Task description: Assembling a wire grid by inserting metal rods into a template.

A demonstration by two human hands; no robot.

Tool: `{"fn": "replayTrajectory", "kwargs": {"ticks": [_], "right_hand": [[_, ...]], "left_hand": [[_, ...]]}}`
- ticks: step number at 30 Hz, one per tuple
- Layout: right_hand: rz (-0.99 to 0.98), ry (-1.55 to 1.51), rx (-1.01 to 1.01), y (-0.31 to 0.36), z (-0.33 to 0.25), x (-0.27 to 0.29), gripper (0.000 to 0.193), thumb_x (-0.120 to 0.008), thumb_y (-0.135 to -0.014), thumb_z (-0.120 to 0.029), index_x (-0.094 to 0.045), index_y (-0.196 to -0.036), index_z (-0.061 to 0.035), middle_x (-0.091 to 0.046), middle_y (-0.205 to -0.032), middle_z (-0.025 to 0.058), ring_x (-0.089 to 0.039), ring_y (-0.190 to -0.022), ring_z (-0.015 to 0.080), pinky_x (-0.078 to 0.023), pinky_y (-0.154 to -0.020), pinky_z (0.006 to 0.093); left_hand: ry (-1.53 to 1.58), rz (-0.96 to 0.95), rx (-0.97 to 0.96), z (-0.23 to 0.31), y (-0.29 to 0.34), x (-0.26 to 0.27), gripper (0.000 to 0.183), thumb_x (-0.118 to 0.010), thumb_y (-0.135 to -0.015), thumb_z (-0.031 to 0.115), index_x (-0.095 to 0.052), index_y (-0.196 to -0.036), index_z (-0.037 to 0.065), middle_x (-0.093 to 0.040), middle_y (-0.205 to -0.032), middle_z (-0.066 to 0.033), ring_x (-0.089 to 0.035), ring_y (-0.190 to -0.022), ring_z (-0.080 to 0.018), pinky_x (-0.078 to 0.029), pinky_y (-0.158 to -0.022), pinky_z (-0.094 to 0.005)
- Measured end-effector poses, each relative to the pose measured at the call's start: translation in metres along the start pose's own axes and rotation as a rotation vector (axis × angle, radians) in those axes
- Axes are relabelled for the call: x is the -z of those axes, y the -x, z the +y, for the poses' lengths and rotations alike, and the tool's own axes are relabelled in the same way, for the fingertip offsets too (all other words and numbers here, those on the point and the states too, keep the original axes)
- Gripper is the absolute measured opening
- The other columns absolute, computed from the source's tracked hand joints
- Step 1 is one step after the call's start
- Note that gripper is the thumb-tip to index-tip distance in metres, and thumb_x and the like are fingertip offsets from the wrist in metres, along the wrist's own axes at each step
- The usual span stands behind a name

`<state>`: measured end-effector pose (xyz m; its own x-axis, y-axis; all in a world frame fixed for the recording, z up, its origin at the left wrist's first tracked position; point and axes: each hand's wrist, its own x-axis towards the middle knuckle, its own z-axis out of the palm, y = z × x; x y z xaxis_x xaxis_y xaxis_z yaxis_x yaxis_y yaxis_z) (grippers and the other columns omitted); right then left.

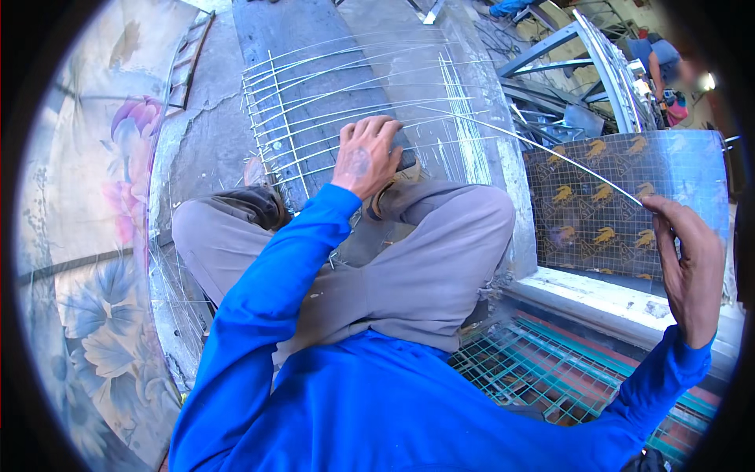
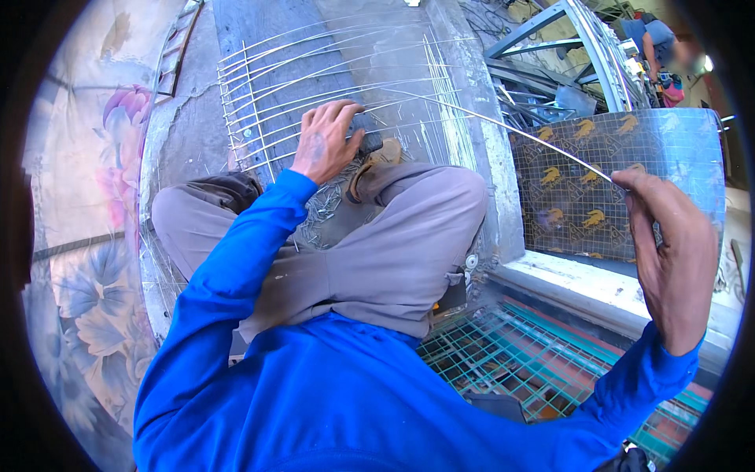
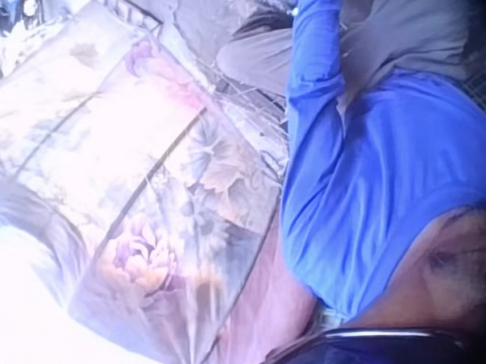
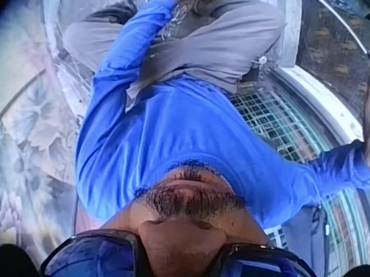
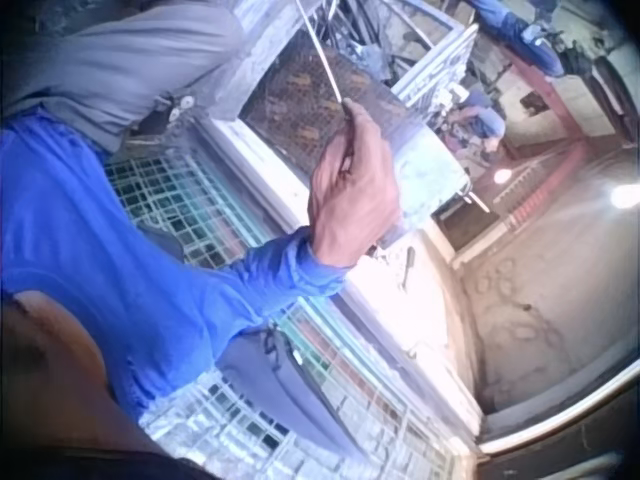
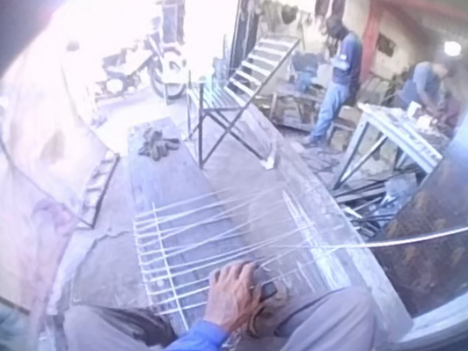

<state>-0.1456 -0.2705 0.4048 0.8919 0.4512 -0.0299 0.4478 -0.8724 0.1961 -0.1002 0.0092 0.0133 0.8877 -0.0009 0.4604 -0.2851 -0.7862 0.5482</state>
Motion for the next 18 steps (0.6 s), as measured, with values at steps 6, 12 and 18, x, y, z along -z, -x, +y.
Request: {"fn": "replayTrajectory", "kwargs": {"ticks": [6, 12, 18], "right_hand": [[0.01, -0.031, -0.115, 0.033, 0.024, -0.01, 0.022, -0.059, -0.101, -0.003, -0.068, -0.12, 0.0002, -0.07, -0.101, 0.0175, -0.068, -0.09, 0.0247, -0.052, -0.082, 0.0331], [-0.044, -0.165, -0.281, 0.046, 0.045, -0.043, 0.028, -0.053, -0.108, -0.016, -0.066, -0.124, 0.0028, -0.069, -0.11, 0.0145, -0.063, -0.102, 0.0202, -0.047, -0.094, 0.0319], [0.045, -0.28, -0.333, 0.052, 0.055, -0.084, 0.03, -0.049, -0.11, -0.018, -0.064, -0.128, 0.0008, -0.068, -0.117, 0.0113, -0.061, -0.106, 0.0182, -0.046, -0.096, 0.0318]], "left_hand": [[-0.051, -0.04, -0.007, 0.004, -0.001, -0.032, 0.04, -0.068, -0.088, 0.023, -0.061, -0.125, 0.01, -0.061, -0.127, -0.0087, -0.055, -0.125, -0.0278, -0.039, -0.104, -0.0472], [0.02, -0.059, 0.016, 0.003, 0.009, -0.031, 0.05, -0.066, -0.09, 0.022, -0.054, -0.136, 0.009, -0.058, -0.133, -0.0129, -0.055, -0.126, -0.0301, -0.039, -0.107, -0.0454], [-0.005, -0.008, -0.019, -0.002, 0.014, -0.036, 0.051, -0.068, -0.087, 0.021, -0.054, -0.134, 0.007, -0.059, -0.127, -0.0128, -0.055, -0.125, -0.029, -0.04, -0.106, -0.0441]]}}
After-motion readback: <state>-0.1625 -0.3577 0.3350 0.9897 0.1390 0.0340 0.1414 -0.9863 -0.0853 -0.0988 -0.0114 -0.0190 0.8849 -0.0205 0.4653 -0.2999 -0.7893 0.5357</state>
